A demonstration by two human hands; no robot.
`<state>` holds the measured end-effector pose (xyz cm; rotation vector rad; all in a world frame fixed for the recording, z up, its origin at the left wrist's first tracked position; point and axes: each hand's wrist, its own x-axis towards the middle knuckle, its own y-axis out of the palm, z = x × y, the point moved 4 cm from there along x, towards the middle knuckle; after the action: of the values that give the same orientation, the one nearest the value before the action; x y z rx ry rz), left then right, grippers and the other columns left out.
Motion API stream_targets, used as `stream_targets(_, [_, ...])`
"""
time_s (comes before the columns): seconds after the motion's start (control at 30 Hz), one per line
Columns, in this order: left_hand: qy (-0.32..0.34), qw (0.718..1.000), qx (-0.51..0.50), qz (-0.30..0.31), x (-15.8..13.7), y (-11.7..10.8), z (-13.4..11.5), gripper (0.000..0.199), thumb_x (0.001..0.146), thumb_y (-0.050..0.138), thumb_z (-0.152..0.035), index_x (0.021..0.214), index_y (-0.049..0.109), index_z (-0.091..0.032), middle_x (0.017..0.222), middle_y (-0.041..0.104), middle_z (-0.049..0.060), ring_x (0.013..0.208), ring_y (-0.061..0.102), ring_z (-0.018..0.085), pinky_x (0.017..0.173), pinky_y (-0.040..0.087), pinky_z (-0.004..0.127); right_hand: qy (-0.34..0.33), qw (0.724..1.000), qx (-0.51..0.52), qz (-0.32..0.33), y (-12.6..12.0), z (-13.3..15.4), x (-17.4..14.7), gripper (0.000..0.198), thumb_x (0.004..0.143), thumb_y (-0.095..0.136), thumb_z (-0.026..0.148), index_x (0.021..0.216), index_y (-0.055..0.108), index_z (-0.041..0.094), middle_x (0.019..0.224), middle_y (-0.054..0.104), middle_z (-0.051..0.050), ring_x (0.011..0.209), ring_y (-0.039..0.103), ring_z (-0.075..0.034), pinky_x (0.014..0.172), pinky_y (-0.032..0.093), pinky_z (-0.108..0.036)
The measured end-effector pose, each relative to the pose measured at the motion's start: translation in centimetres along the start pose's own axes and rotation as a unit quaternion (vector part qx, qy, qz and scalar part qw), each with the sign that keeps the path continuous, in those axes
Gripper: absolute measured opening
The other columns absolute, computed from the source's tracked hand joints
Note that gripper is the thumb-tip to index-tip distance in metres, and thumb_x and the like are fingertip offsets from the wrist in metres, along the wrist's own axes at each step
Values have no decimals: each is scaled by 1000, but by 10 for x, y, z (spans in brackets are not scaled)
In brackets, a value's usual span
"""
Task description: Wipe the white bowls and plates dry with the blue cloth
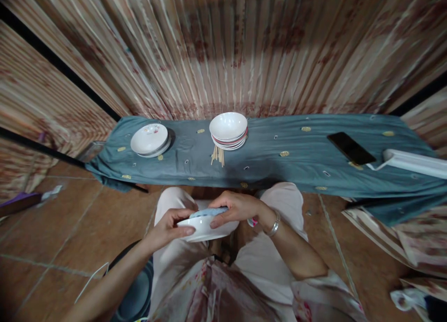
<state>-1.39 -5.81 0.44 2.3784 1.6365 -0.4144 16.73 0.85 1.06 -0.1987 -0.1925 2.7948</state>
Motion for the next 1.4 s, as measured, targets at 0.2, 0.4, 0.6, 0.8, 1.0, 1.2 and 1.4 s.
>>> stream_targets(0.2, [-66, 997, -34, 16, -1, 13, 13, 38, 56, 86, -44, 72, 73, -12, 61, 61, -1, 56, 49, 10, 57, 39, 21, 40, 997, 60, -16, -5, -5, -1, 47, 70, 73, 57, 75, 66, 10, 63, 52, 3, 59, 43, -9, 52, 35, -21])
stream_targets(0.4, [-41, 996, -71, -24, 4, 20, 22, 32, 57, 85, -42, 70, 76, -14, 61, 63, 2, 56, 52, 13, 56, 39, 23, 52, 993, 99, -43, -13, -24, 3, 41, 65, 77, 50, 73, 68, 11, 63, 54, 3, 59, 45, -9, 54, 37, -22])
stream_targets(0.6, [-56, 990, -121, -48, 8, 24, 25, 31, 55, 86, -40, 70, 77, -14, 60, 66, 2, 54, 53, 13, 54, 38, 23, 65, 987, 121, -83, -19, -38, 10, 41, 58, 83, 46, 76, 71, 11, 65, 59, 4, 60, 49, -9, 54, 38, -20])
stream_targets(0.8, [-53, 976, -168, -131, 14, 29, 36, 35, 54, 85, -41, 73, 78, -13, 60, 68, 2, 51, 54, 13, 54, 39, 24, -4, 874, 236, -426, -48, -69, 10, 59, 66, 70, 69, 89, 71, 15, 69, 65, -1, 65, 58, -14, 65, 48, -27])
stream_targets(1.0, [-17, 952, -215, -218, 24, 31, 38, 35, 56, 85, -38, 80, 78, -14, 65, 71, 3, 56, 57, 14, 57, 42, 25, -27, 849, 21, -527, -40, -62, -6, 54, 90, 46, 62, 113, 67, 17, 103, 70, -8, 103, 62, -23, 92, 49, -38])
stream_targets(1.2, [39, 938, -218, -267, 34, 28, 31, 22, 56, 81, -32, 68, 72, -16, 64, 68, 0, 58, 55, 14, 60, 45, 27, -175, 848, -323, -381, 20, -18, 8, 55, 96, 42, 50, 142, 46, 19, 154, 35, -15, 145, 27, -31, 116, 27, -55])
stream_targets(1.4, [78, 940, -169, -285, 38, 26, 30, 16, 60, 77, -30, 67, 71, -17, 68, 70, 0, 65, 58, 17, 68, 47, 29, -140, 833, -357, -400, 21, -21, 15, 39, 100, 37, 29, 135, 54, 23, 152, 39, -12, 145, 29, -27, 114, 33, -54])
